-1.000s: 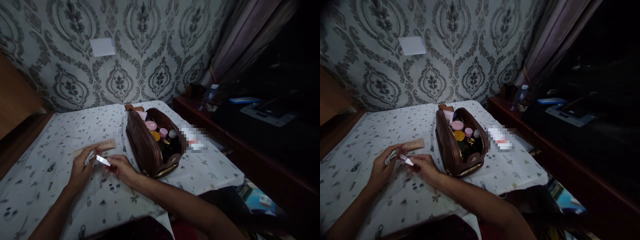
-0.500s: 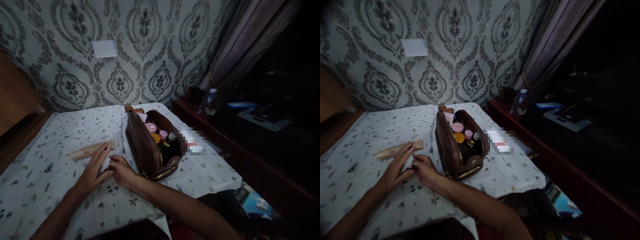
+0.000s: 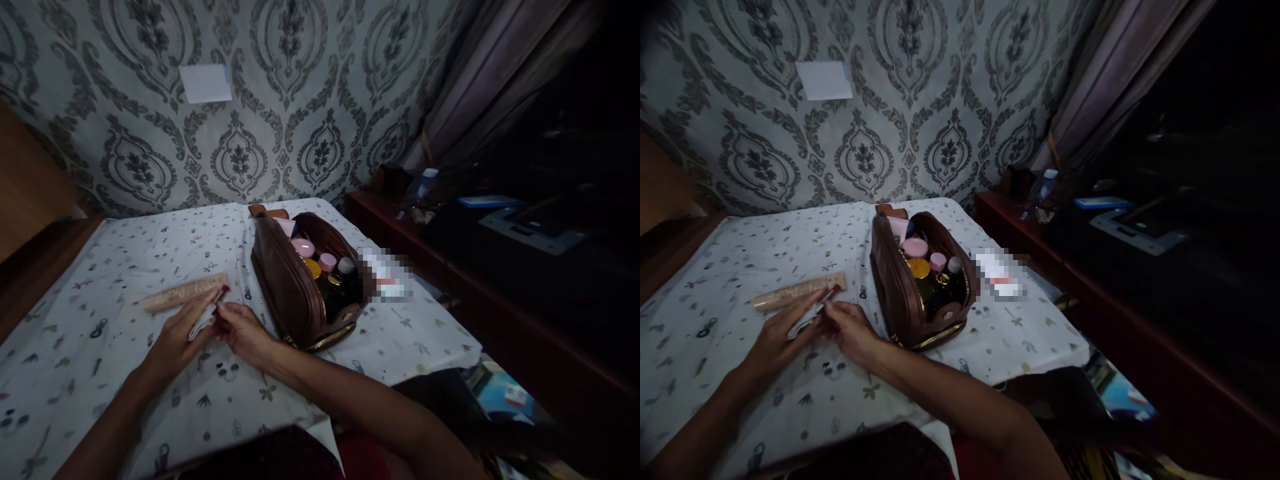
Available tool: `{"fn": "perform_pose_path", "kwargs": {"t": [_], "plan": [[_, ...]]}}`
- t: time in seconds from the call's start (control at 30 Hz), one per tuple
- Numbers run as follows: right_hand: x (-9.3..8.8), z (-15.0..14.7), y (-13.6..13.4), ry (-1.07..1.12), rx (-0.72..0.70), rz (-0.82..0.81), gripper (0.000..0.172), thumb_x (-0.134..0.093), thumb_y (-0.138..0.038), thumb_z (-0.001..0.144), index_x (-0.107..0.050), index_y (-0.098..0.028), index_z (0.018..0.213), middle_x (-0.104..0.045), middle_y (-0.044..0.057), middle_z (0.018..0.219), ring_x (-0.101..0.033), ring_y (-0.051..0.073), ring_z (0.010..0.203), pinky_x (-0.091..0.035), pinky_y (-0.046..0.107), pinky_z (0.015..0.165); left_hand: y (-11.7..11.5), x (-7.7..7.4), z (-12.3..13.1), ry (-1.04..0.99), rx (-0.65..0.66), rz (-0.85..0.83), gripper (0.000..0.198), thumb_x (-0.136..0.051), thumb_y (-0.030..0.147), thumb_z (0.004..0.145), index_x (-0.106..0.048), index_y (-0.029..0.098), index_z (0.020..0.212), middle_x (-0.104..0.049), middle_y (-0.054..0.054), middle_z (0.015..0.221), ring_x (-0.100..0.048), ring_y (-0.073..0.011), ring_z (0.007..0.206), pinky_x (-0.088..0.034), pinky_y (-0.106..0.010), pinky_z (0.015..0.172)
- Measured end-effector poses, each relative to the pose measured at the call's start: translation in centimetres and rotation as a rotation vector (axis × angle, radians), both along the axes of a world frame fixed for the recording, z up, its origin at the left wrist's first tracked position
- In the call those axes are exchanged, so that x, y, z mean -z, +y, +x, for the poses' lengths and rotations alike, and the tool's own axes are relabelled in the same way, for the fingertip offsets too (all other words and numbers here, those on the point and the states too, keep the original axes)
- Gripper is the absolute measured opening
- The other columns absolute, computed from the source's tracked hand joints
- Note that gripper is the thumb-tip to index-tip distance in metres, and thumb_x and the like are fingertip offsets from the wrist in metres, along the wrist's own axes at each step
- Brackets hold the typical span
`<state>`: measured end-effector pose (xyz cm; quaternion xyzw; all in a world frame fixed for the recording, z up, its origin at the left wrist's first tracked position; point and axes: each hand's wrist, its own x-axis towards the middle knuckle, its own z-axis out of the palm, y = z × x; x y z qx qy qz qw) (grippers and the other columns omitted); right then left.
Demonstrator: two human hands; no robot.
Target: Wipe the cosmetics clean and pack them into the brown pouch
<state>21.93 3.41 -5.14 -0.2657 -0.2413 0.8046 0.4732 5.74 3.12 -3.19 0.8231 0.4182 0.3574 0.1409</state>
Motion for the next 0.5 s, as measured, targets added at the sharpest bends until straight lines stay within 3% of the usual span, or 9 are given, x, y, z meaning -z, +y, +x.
{"fn": "perform_pose_path", "kwargs": {"t": [0.23,0.37,0.5], "plan": [[0.0,0.0,0.1,0.013,0.023,-0.032,0.049,-0.087,-0.054,0.062,-0.061,-0.018,0.083,-0.069,-0.002,0.068,-0.06,0.011,0.056,-0.036,0.022,0.053,-0.2,-1.3,-0.1,-0.18,-0.123,0.041,0.032,-0.06,0.036,0.088,-0.069,0.024,0.117,-0.076,-0.007,0.113,-0.07,-0.0262,0.105,-0.055,-0.036,0.094],[-0.1,0.2,0.2,0.017,0.02,-0.058,0.04,-0.084,-0.048,0.069,-0.058,-0.018,0.078,-0.068,-0.002,0.065,-0.059,0.011,0.054,-0.037,0.022,0.052,0.0,-1.6,-0.3,-0.214,-0.172,0.047,0.028,-0.056,0.036,0.09,-0.068,0.025,0.113,-0.076,-0.004,0.106,-0.069,-0.0248,0.102,-0.052,-0.033,0.094],[-0.2,0.2,0.0,-0.01,-0.039,0.006,0.045,-0.088,-0.048,0.059,-0.06,-0.016,0.073,-0.069,0.0,0.065,-0.059,0.01,0.053,-0.036,0.021,0.052,0.3,-1.2,-0.8,-0.188,-0.246,0.047,0.033,-0.053,0.037,0.09,-0.065,0.024,0.117,-0.074,-0.004,0.104,-0.068,-0.0249,0.1,-0.05,-0.033,0.095]]}}
